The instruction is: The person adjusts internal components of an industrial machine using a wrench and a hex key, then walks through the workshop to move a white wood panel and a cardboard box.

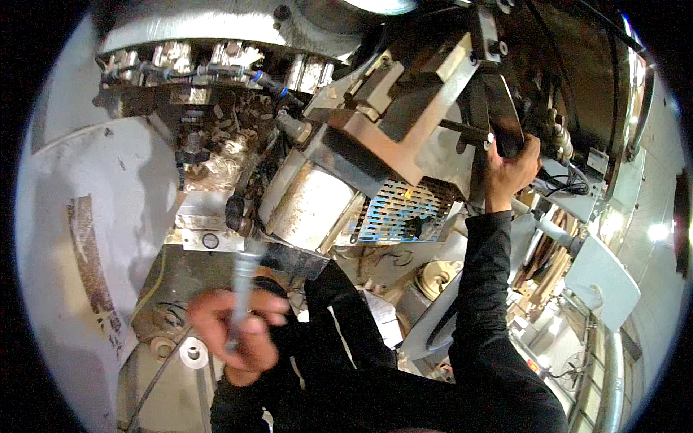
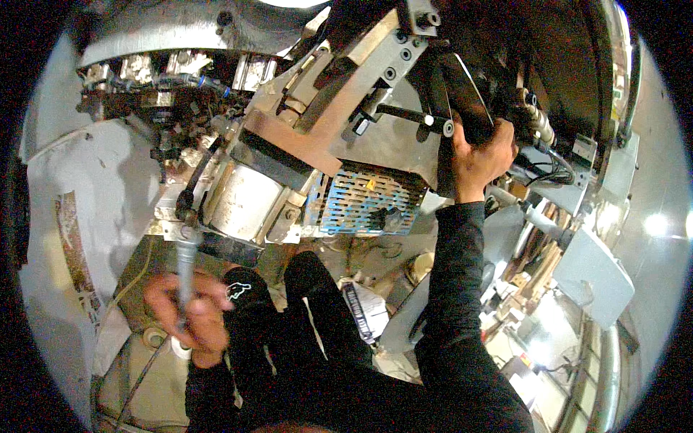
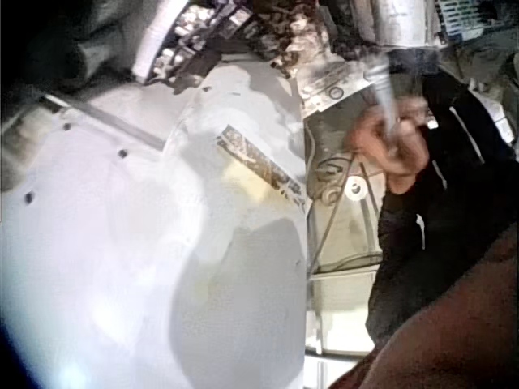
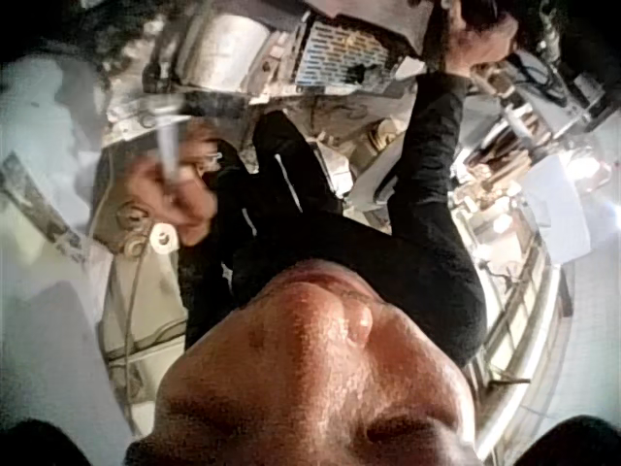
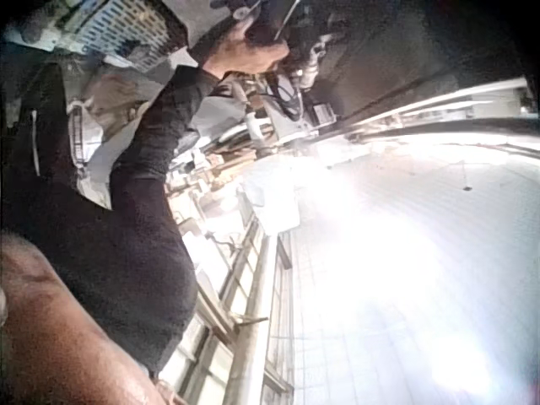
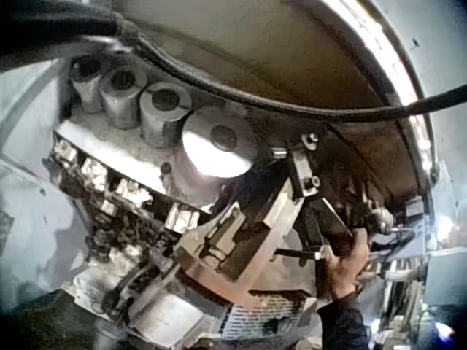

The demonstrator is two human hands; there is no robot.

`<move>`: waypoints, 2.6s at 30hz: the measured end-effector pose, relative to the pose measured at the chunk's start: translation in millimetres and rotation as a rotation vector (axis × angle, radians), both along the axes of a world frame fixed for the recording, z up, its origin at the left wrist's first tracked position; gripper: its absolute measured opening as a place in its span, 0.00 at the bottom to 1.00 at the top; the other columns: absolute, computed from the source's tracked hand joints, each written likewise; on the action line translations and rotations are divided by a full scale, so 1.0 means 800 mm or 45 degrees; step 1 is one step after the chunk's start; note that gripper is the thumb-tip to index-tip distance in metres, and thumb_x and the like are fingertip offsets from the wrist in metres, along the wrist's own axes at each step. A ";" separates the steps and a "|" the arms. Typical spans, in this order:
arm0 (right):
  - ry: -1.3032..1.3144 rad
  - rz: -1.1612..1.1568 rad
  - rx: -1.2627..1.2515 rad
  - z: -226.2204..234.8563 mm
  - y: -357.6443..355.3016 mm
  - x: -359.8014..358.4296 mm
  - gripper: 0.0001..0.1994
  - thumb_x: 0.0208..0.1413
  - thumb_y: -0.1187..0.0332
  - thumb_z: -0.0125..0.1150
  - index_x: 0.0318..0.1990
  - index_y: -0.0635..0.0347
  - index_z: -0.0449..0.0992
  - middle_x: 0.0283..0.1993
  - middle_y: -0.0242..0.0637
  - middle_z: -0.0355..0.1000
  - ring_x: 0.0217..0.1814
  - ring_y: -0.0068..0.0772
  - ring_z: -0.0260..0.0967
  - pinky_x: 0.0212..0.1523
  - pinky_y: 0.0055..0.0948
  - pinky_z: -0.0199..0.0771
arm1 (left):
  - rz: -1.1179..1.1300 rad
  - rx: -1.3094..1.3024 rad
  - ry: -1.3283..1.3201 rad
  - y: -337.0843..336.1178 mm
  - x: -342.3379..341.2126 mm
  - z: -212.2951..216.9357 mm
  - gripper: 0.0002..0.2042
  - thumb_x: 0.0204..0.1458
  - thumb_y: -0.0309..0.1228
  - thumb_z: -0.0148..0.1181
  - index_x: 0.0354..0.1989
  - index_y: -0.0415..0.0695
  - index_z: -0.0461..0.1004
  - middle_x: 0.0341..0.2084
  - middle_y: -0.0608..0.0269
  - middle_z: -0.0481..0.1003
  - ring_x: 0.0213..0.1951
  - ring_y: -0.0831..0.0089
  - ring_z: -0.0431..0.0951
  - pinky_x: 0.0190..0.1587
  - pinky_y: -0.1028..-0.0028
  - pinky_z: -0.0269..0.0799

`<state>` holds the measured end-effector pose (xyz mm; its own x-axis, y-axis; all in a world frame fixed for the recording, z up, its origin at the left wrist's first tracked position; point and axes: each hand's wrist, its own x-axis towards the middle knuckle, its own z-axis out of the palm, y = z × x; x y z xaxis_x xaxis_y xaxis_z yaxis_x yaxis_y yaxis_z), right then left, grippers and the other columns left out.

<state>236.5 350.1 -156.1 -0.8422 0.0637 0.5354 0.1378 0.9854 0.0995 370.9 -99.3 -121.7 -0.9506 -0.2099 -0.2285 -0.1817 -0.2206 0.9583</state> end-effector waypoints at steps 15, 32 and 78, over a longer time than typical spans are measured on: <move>-0.120 0.026 0.043 0.008 0.008 0.005 0.29 0.44 0.48 0.76 0.47 0.55 0.74 0.43 0.39 0.74 0.46 0.49 0.74 0.44 0.45 0.70 | -0.738 -0.653 -0.307 0.192 0.036 -0.041 0.35 0.59 0.38 0.70 0.70 0.41 0.60 0.18 0.60 0.77 0.17 0.68 0.76 0.22 0.67 0.72; 0.123 -0.113 0.102 -0.007 -0.012 -0.017 0.33 0.34 0.35 0.79 0.32 0.55 0.72 0.35 0.36 0.75 0.39 0.50 0.74 0.39 0.46 0.69 | -1.080 -1.580 0.993 0.126 -0.456 0.025 0.16 0.63 0.36 0.50 0.41 0.36 0.80 0.41 0.43 0.81 0.44 0.43 0.81 0.47 0.52 0.77; 0.086 -0.129 0.096 -0.003 -0.013 -0.011 0.32 0.35 0.45 0.85 0.30 0.61 0.71 0.32 0.45 0.73 0.35 0.60 0.72 0.35 0.52 0.71 | -1.279 -1.988 1.370 0.132 -0.466 0.033 0.15 0.59 0.35 0.57 0.48 0.45 0.85 0.50 0.55 0.83 0.54 0.56 0.82 0.54 0.58 0.78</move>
